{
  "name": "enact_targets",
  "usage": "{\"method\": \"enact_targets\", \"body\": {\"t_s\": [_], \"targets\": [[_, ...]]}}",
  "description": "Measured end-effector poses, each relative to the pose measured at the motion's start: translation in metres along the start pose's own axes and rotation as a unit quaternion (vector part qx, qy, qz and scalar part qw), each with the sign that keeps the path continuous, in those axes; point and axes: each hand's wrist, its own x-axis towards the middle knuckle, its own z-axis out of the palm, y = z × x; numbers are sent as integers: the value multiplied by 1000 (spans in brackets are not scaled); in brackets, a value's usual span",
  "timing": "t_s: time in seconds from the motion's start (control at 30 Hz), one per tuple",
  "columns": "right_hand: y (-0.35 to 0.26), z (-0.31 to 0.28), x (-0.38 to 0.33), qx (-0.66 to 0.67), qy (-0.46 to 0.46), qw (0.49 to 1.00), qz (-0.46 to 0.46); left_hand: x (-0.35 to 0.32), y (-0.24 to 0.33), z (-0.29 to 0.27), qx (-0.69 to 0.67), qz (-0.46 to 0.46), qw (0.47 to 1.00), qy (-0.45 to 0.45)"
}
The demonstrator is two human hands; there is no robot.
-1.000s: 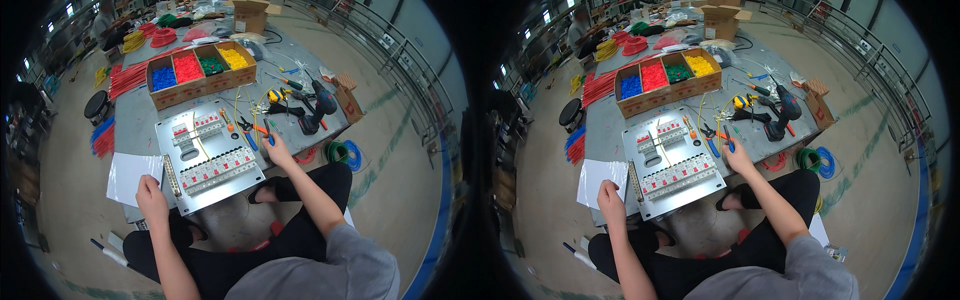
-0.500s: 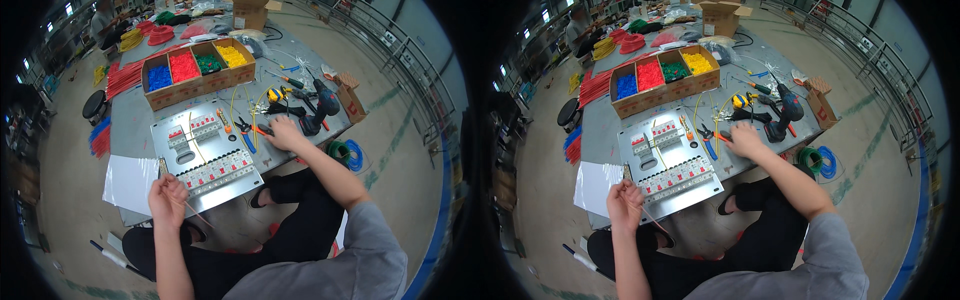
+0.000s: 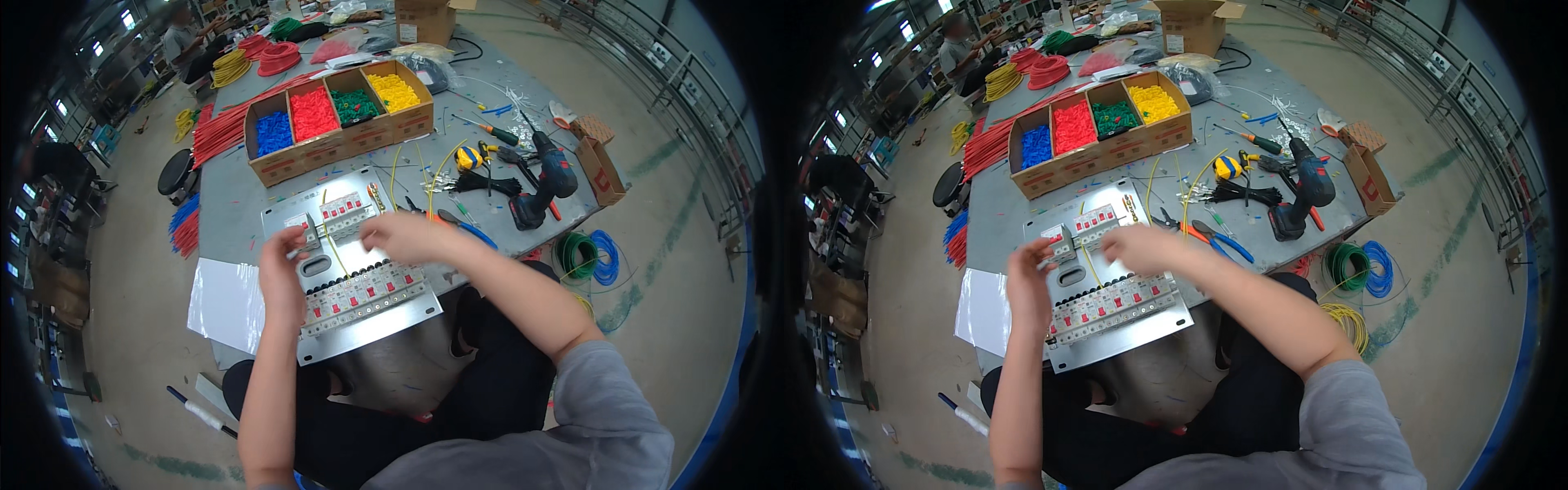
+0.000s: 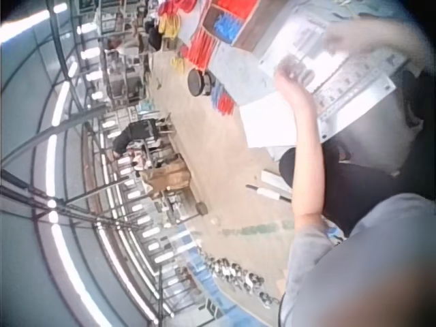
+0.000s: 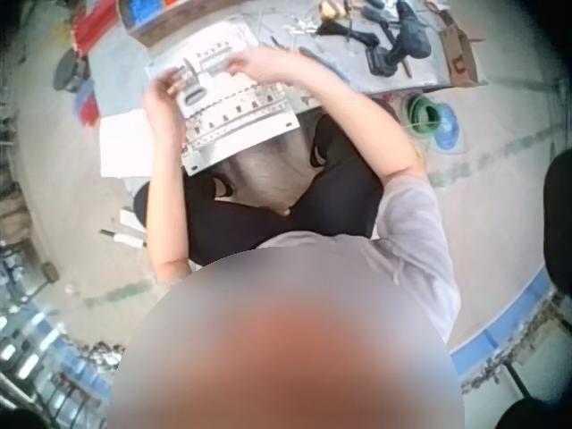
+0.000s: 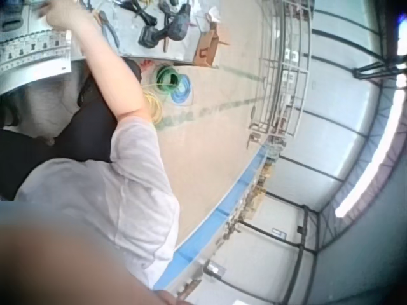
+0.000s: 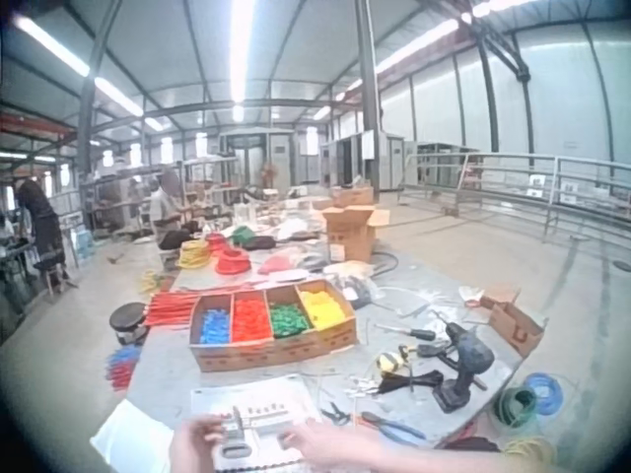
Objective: The person sits on the floor and assembles an electrical panel by inserting yellow wires into terminal blocks. They use pliers to cut the wires and a screwdriver to tighten the connections.
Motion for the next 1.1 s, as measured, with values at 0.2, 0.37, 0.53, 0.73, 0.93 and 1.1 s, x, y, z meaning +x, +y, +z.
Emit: {"method": "enact_targets", "body": {"t_s": [0.2, 0.37, 0.53, 0.73, 0.93, 1.1], "targets": [[69, -26, 7, -188, -54, 968, 159, 19, -46, 7, 643, -83, 747, -148], [64, 5, 21, -179, -42, 974, 131, 21, -78, 14, 658, -114, 727, -157], [81, -36, 29, -226, 66, 907, 348, 35, -95, 3, 654, -118, 734, -141], [133, -37, 39, -212, 120, 895, 374, 34, -87, 11, 638, -116, 749, -132], [141, -35, 48, -105, 193, 910, 353, 24, -78, 9, 581, -66, 809, -60], [119, -13, 46, -111, 168, 924, 325, 18, -69, 4, 538, -69, 837, -71]]}}
